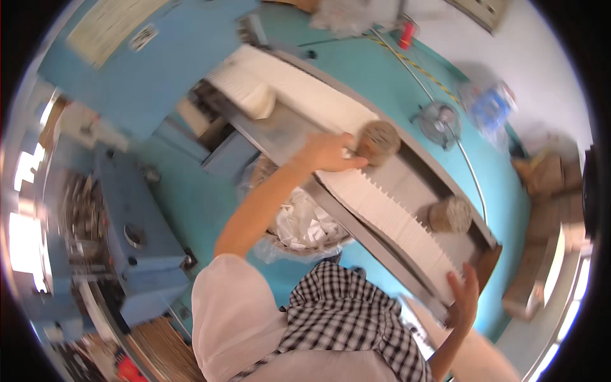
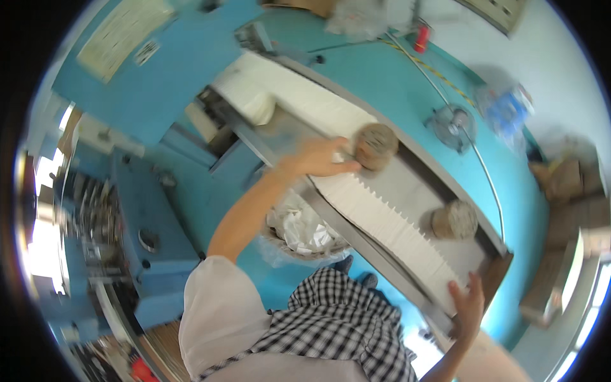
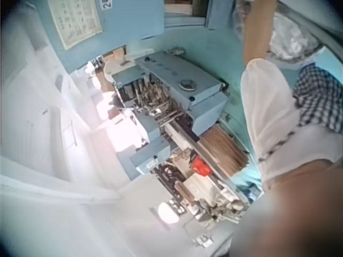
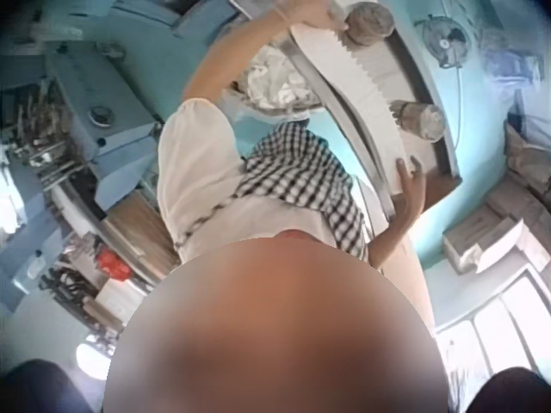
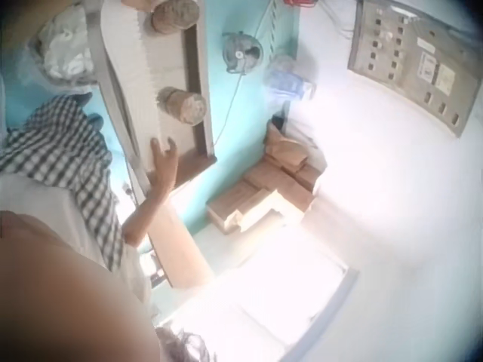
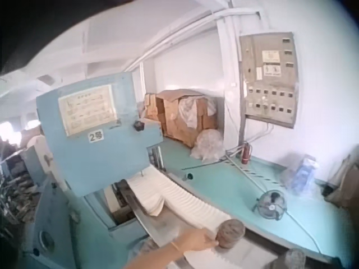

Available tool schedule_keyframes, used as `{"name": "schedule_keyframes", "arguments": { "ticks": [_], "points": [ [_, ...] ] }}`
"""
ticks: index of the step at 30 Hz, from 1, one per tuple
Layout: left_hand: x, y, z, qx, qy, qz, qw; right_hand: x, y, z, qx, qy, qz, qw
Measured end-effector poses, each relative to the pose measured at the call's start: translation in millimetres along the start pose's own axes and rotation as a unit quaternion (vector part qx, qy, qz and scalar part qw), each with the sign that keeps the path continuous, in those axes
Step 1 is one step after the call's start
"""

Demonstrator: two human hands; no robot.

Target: Aligning and stacking white paper cards taken from a processing machine.

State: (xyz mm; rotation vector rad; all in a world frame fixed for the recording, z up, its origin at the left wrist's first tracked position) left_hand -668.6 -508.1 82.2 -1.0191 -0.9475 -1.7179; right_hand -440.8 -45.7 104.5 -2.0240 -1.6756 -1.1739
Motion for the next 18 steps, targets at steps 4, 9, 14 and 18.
{"name": "schedule_keyframes", "arguments": {
  "ticks": [4, 9, 14, 18],
  "points": [
    [-3, 47, 33, -0.079, 0.029, 0.037, 0.996, 20, 53, 4, 0.086, 0.011, 0.098, 0.991],
    [-31, 61, 72, -0.107, 0.000, -0.005, 0.994, -9, 53, 1, -0.012, 0.039, 0.100, 0.994],
    [-49, 53, 98, -0.098, -0.048, 0.049, 0.993, -33, 36, -20, -0.029, 0.111, 0.142, 0.983],
    [-52, 45, 102, -0.091, -0.036, 0.085, 0.992, -40, 36, -24, -0.009, 0.108, 0.179, 0.978]
  ]
}}
Point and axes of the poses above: each hand's wrist, its own y-axis away from the middle knuckle, its own x-axis out of the back of the hand, z = x × y, the point moved 8 cm from there along -y, towards the middle knuckle, and after that the axes turned 9 degrees about -y, right-handed, at the moved point
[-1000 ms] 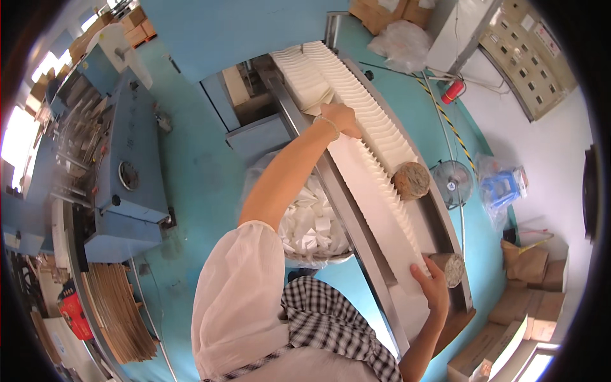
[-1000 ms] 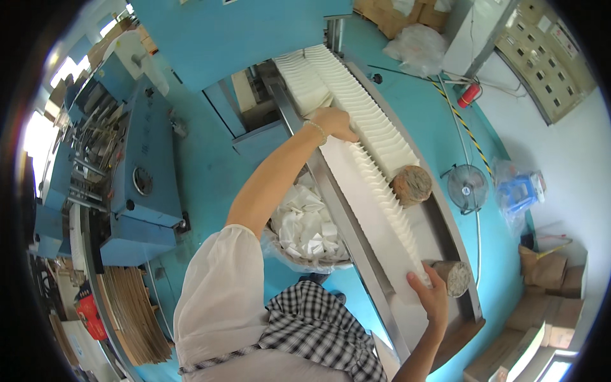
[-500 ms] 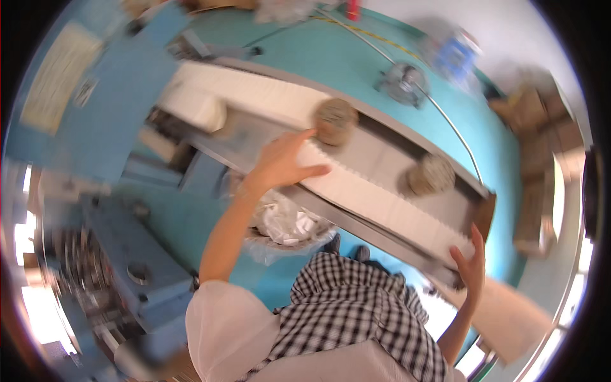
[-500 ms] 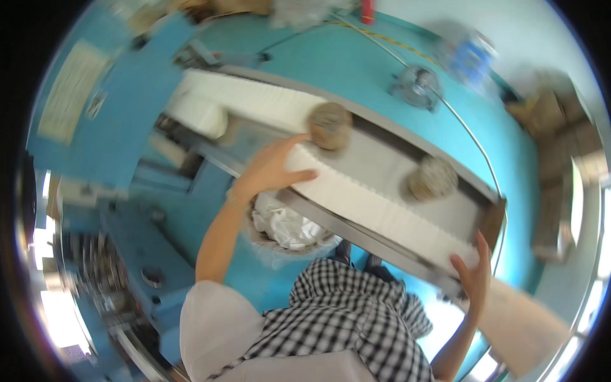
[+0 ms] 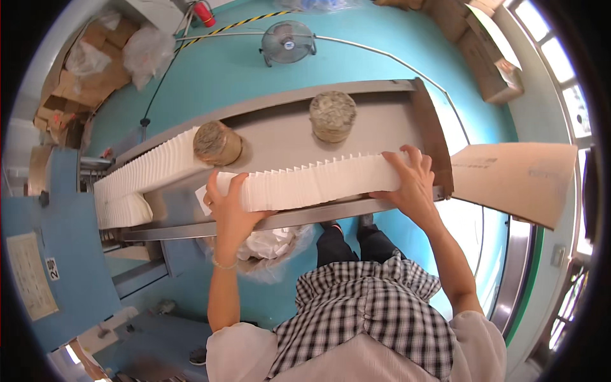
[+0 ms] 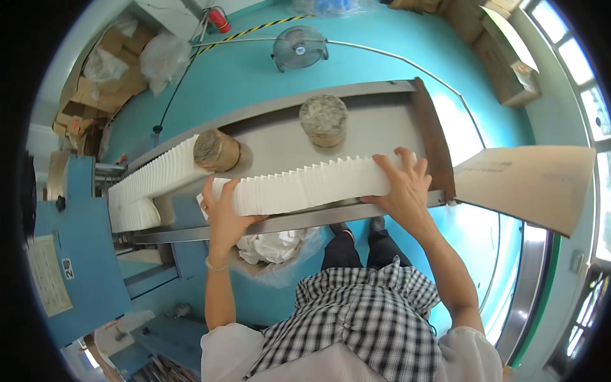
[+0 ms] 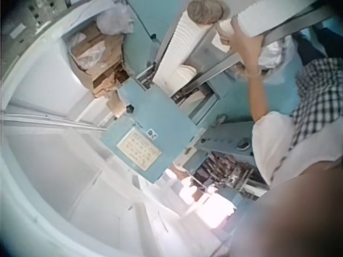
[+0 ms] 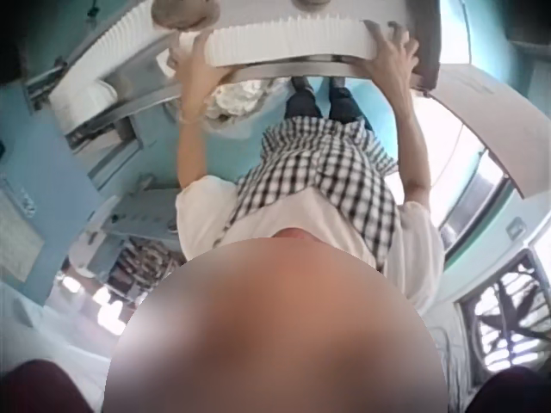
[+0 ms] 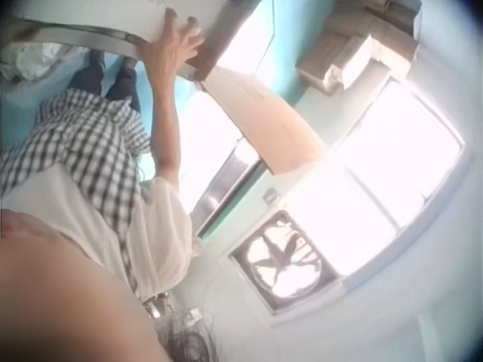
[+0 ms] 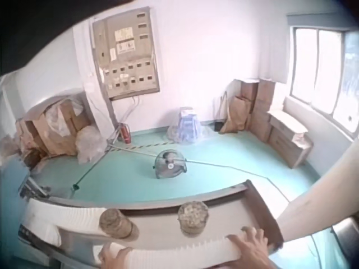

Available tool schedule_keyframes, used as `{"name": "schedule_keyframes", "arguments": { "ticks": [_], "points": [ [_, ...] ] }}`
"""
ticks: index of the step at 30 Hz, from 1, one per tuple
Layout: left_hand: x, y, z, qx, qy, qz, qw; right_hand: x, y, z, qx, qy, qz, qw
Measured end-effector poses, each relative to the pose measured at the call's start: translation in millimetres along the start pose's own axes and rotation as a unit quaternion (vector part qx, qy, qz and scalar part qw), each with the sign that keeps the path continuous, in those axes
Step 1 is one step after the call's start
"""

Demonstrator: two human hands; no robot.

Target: Aligning and stacking white paper cards taken from a processing machine.

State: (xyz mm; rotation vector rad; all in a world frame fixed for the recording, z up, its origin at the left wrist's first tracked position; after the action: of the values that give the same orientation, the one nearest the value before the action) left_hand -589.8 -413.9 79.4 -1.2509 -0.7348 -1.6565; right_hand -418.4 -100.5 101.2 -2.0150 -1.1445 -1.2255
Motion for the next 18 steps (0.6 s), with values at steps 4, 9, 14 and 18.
{"name": "schedule_keyframes", "arguments": {
  "ticks": [4, 9, 14, 18],
  "points": [
    [9, -4, 3, 0.002, 0.001, 0.008, 1.000, 8, 4, 1, 0.012, -0.027, 0.029, 0.999],
    [53, 24, 36, -0.064, -0.009, 0.125, 0.990, 55, 43, -2, 0.080, -0.032, 0.177, 0.980],
    [55, 63, 52, -0.042, -0.010, 0.129, 0.991, 64, 112, 26, 0.029, -0.058, 0.210, 0.976],
    [7, 81, 73, -0.086, -0.021, 0.062, 0.994, 38, 164, 68, -0.057, -0.052, 0.175, 0.982]
  ]
}}
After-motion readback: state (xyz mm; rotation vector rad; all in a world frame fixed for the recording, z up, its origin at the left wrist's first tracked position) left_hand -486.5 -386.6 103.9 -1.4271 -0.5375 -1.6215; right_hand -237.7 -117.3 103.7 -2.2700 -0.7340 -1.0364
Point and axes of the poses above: each hand's wrist, its own y-axis away from the middle knuckle, its own x-axis out of the back of the hand, z = x × y, the point moved 8 cm from there along -y, towards the middle knuckle, and after that the axes turned 9 degrees about -y, right-handed, at the moved point
